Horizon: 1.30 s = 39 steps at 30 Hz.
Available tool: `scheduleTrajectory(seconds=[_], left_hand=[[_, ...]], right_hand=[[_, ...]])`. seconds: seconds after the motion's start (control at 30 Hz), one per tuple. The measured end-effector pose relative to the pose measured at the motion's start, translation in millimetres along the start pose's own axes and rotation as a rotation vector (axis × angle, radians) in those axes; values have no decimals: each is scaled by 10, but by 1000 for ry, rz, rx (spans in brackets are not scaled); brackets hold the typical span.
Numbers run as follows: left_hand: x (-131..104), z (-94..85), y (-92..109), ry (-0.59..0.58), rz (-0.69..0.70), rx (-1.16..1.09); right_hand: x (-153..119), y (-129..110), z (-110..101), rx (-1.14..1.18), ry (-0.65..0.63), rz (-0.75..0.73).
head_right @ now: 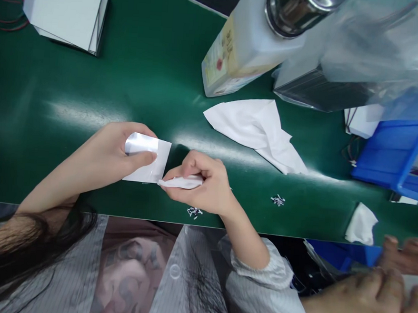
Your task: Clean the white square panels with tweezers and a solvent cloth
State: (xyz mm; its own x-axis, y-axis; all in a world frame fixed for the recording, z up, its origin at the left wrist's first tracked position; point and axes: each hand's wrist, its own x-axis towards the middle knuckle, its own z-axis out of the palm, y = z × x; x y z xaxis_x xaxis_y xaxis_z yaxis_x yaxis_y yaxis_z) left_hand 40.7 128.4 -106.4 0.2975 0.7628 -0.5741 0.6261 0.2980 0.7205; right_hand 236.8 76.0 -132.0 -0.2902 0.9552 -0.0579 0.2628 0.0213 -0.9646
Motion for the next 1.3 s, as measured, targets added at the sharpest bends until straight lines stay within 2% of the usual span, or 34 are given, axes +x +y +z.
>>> scheduleTrajectory(seconds=[0.17, 0.3, 0.43, 0.6, 0.77, 0.9, 1.13, 1.3], left_hand=[[6, 12, 5, 18, 22, 17], [4, 12, 8, -1, 6, -1], [4, 13, 3, 3, 12, 4], [-1, 3, 13, -10, 13, -6], [-12, -13, 36, -18, 16, -5], [-32, -12, 45, -18, 11, -6], [-34, -11, -10, -8, 36, -26], [-29, 4, -65, 3, 84, -58]], right_hand=[[20, -13, -9, -149, -54, -52], [6, -24, 4, -23, -44, 13], [68, -40, -47, -111, -93, 13], [306, -49, -114, 125, 178, 126], [382, -10, -52, -11, 222, 79], [382, 10, -27, -34, 327, 82], [394, 24, -15, -10, 327, 96], [410, 90, -5, 5, 255, 87]])
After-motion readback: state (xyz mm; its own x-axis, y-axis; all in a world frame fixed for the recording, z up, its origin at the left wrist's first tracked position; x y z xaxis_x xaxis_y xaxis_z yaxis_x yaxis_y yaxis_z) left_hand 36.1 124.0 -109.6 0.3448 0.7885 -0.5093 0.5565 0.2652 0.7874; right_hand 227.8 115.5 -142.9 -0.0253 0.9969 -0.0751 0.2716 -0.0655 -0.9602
